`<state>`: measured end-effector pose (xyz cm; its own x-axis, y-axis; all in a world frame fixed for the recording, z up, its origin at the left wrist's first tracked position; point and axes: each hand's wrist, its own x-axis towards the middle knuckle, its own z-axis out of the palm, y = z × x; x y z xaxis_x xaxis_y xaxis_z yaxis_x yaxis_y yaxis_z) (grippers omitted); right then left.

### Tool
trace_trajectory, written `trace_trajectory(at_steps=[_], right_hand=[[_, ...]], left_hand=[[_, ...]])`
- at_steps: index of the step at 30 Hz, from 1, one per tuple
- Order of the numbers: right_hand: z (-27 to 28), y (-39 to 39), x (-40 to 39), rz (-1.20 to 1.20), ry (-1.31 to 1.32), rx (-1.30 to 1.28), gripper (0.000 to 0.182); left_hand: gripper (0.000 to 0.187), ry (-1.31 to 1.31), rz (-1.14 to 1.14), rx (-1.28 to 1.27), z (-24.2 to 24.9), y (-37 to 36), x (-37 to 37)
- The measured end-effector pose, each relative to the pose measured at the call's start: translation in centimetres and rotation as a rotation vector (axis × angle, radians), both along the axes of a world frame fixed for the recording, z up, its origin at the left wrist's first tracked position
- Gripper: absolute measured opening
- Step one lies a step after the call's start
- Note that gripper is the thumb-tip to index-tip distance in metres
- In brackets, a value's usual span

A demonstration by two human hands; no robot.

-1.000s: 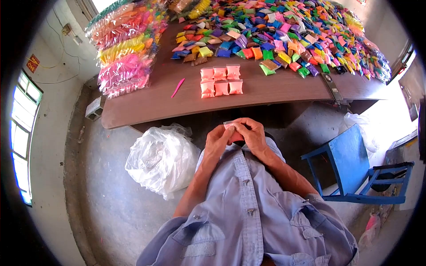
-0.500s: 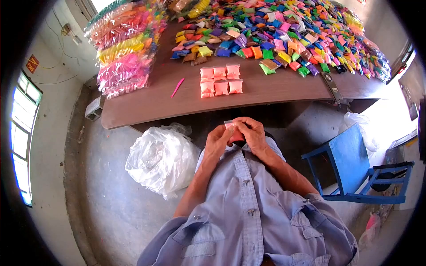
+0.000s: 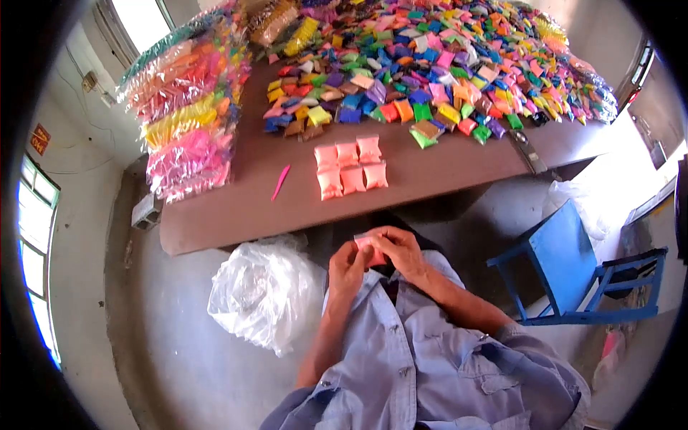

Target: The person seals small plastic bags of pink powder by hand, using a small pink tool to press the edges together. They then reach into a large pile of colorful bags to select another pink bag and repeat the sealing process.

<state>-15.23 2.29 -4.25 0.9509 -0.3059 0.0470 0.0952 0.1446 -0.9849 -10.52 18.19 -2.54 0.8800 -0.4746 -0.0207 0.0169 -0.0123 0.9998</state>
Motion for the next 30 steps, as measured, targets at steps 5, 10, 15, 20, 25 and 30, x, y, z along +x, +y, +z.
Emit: trace_trajectory(at_steps=[5, 10, 15, 20, 25, 30], right_hand=[[3.1, -0.9, 0.2, -0.016, 0.004, -0.021, 0.016], [5.6, -2.4, 0.9, -0.095, -0.073, -0.164, 0.009], [6.9, -4.2, 2.0, -0.112, -0.028, -0.081, 0.017], [8.7, -6.6, 2.9, -0.104, -0.041, 0.013, 0.019], [8.8, -8.6, 3.0, -0.199, 0.022, -0.089, 0.016], [9.6, -9.8, 3.5, -0.224, 0.022, -0.066, 0.013]], left_hand=[[0.017, 0.101, -0.036, -0.113, 2.4, -1.3, 0.5], [0.017, 0.148, -0.057, -0.176, 5.1, -3.1, 2.2], [0.013, -0.254, 0.005, -0.017, 5.4, -5.6, 4.9], [0.014, -0.355, -0.015, -0.021, 7.4, -8.3, 6.4], [0.020, -0.107, -0.098, -0.056, 7.0, -10.5, 7.4], [0.016, -0.325, -0.051, 0.018, 7.3, -12.8, 7.9]])
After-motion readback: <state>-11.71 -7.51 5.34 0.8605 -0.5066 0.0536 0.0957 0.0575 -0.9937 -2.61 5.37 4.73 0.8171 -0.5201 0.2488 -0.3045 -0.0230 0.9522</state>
